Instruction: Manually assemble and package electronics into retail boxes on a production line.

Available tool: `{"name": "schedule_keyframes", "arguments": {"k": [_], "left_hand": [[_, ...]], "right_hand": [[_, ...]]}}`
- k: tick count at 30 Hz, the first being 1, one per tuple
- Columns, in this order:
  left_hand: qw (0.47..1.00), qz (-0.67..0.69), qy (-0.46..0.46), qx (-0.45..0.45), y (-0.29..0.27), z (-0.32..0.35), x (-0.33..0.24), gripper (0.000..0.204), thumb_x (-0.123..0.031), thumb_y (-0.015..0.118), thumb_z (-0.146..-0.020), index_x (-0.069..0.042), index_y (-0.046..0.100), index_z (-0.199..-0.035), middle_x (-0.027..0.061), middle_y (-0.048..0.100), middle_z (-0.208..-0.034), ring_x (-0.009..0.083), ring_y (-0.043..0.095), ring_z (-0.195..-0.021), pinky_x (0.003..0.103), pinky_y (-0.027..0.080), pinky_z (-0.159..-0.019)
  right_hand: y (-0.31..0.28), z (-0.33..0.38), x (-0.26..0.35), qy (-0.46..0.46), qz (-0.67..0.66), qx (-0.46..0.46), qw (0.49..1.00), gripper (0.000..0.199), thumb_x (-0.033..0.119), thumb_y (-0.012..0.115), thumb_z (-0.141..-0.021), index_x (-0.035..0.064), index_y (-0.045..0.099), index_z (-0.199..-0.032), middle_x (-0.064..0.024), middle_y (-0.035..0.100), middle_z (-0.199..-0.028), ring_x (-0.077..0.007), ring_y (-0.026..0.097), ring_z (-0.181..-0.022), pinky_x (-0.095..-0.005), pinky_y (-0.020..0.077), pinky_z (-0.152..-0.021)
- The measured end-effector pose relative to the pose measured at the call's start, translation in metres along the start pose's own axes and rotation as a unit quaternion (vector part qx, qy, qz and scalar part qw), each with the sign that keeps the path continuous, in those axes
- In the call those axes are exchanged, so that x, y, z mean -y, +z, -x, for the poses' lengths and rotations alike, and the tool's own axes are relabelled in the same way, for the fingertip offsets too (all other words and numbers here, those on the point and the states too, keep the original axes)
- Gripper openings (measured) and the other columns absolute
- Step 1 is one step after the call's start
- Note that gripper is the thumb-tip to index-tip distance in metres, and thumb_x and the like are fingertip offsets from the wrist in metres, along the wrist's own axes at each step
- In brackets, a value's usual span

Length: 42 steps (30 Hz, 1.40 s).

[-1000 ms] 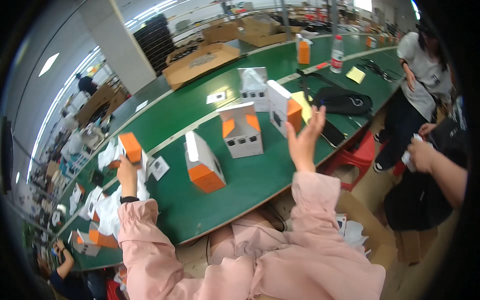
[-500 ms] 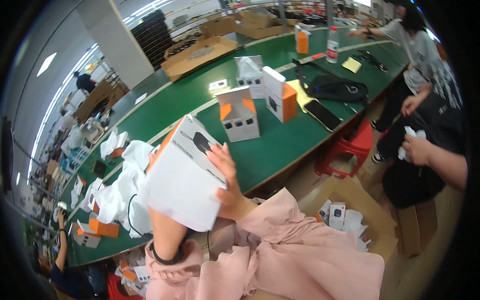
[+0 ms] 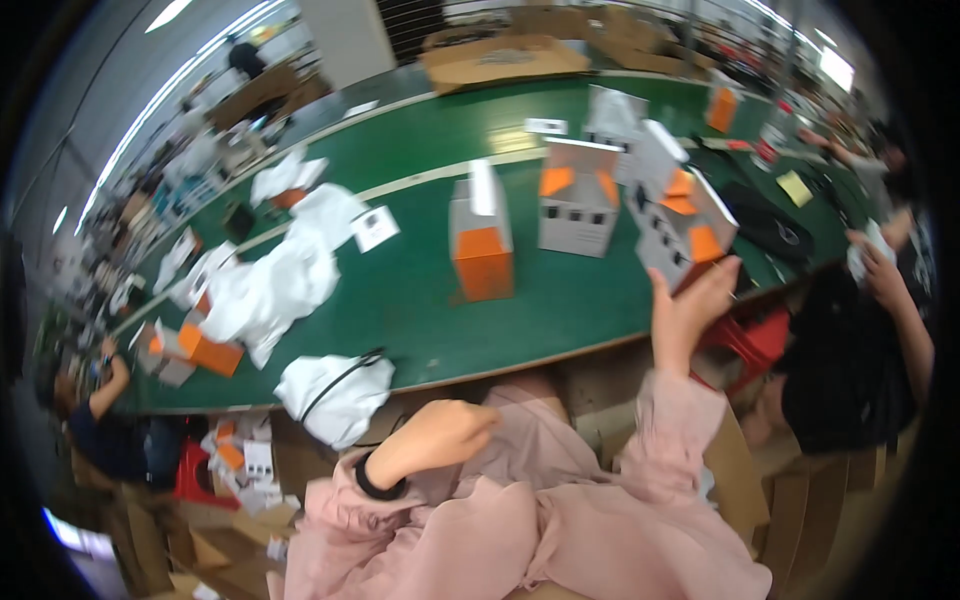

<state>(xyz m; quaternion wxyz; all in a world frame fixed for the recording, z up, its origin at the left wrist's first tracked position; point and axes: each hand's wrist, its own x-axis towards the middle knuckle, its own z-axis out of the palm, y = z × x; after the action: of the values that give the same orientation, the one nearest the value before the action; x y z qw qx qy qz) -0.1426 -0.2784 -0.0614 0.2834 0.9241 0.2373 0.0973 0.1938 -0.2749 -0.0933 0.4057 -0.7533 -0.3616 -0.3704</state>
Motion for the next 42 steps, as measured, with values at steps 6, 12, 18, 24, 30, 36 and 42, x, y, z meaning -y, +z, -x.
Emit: {"name": "schedule_keyframes", "arguments": {"k": [6, 12, 18, 24, 30, 36, 42], "left_hand": [[0.965, -0.117, 0.076, 0.222, -0.004, 0.007, -0.005, 0.019, -0.019, 0.056, -0.075, -0.002, 0.064, -0.078, 0.018, 0.065, -0.078, 0.0348, 0.064, -0.07, 0.041, 0.05, -0.056], [0.976, -0.077, 0.056, 0.195, 0.033, -0.004, 0.005, 0.018, -0.018, 0.055, -0.076, -0.002, 0.063, -0.08, 0.0171, 0.064, -0.079, 0.0349, 0.063, -0.073, 0.041, 0.049, -0.059], [0.987, -0.034, 0.031, 0.157, 0.037, 0.043, 0.042, 0.017, -0.017, 0.053, -0.077, -0.003, 0.062, -0.082, 0.016, 0.064, -0.081, 0.0349, 0.062, -0.075, 0.04, 0.049, -0.062], [0.992, 0.03, 0.007, 0.119, 0.057, 0.087, 0.075, 0.016, -0.015, 0.052, -0.078, -0.003, 0.061, -0.085, 0.0149, 0.063, -0.082, 0.0349, 0.061, -0.078, 0.04, 0.048, -0.066], [0.939, 0.326, 0.012, -0.111, 0.041, 0.135, 0.061, 0.026, -0.027, 0.052, -0.081, -0.008, 0.068, -0.088, 0.0167, 0.065, -0.087, 0.0362, 0.062, -0.083, 0.04, 0.048, -0.069], [0.945, 0.06, -0.271, 0.175, 0.045, 0.166, 0.062, 0.03, -0.028, 0.047, -0.085, -0.006, 0.068, -0.09, 0.0194, 0.065, -0.092, 0.0354, 0.063, -0.082, 0.043, 0.049, -0.069], [0.908, 0.044, -0.402, 0.106, 0.098, 0.103, 0.122, 0.036, -0.023, 0.052, -0.081, -0.002, 0.062, -0.108, 0.0213, 0.064, -0.099, 0.0348, 0.061, -0.095, 0.043, 0.048, -0.08]], "right_hand": [[-0.071, 0.002, 0.241, -0.253, -0.599, 0.339, 0.68, 0.018, -0.004, 0.055, -0.074, 0.0065, 0.065, -0.085, -0.0084, 0.06, -0.09, -0.0275, 0.054, -0.09, -0.0359, 0.0435, -0.081], [-0.033, 0.078, 0.348, -0.4, -0.422, 0.404, 0.707, 0.088, 0.037, 0.077, -0.065, 0.0142, 0.034, -0.138, -0.0134, 0.049, -0.121, -0.0343, 0.037, -0.122, -0.0606, 0.0209, -0.101], [-0.006, 0.085, 0.35, -0.445, -0.316, 0.595, 0.59, 0.03, 0.017, 0.069, -0.07, 0.0183, 0.065, -0.1, -0.0036, 0.062, -0.088, -0.0239, 0.053, -0.092, -0.0371, 0.0308, -0.082], [0.017, 0.042, 0.321, -0.095, -0.551, 0.729, 0.395, 0.023, 0.025, 0.061, -0.089, 0.0054, 0.05, -0.093, 0.0013, 0.046, -0.089, -0.0075, 0.041, -0.083, -0.0228, 0.0365, -0.071], [0.022, 0.086, 0.368, 0.051, -0.667, 0.229, 0.707, 0.017, 0.009, 0.065, -0.082, 0.0078, 0.049, -0.077, -0.0058, 0.057, -0.084, -0.0227, 0.047, -0.083, -0.0326, 0.0372, -0.076], [0.017, 0.12, 0.365, -0.31, -0.518, 0.348, 0.718, 0.031, 0.025, 0.074, -0.071, 0.013, 0.061, -0.096, -0.0051, 0.056, -0.116, -0.0295, 0.047, -0.111, -0.0456, 0.034, -0.088], [-0.024, 0.115, 0.34, -0.388, -0.49, 0.322, 0.711, 0.042, 0.024, 0.064, -0.081, 0.0218, 0.055, -0.121, 0.0009, 0.038, -0.142, -0.029, 0.032, -0.13, -0.0467, 0.032, -0.091]]}}
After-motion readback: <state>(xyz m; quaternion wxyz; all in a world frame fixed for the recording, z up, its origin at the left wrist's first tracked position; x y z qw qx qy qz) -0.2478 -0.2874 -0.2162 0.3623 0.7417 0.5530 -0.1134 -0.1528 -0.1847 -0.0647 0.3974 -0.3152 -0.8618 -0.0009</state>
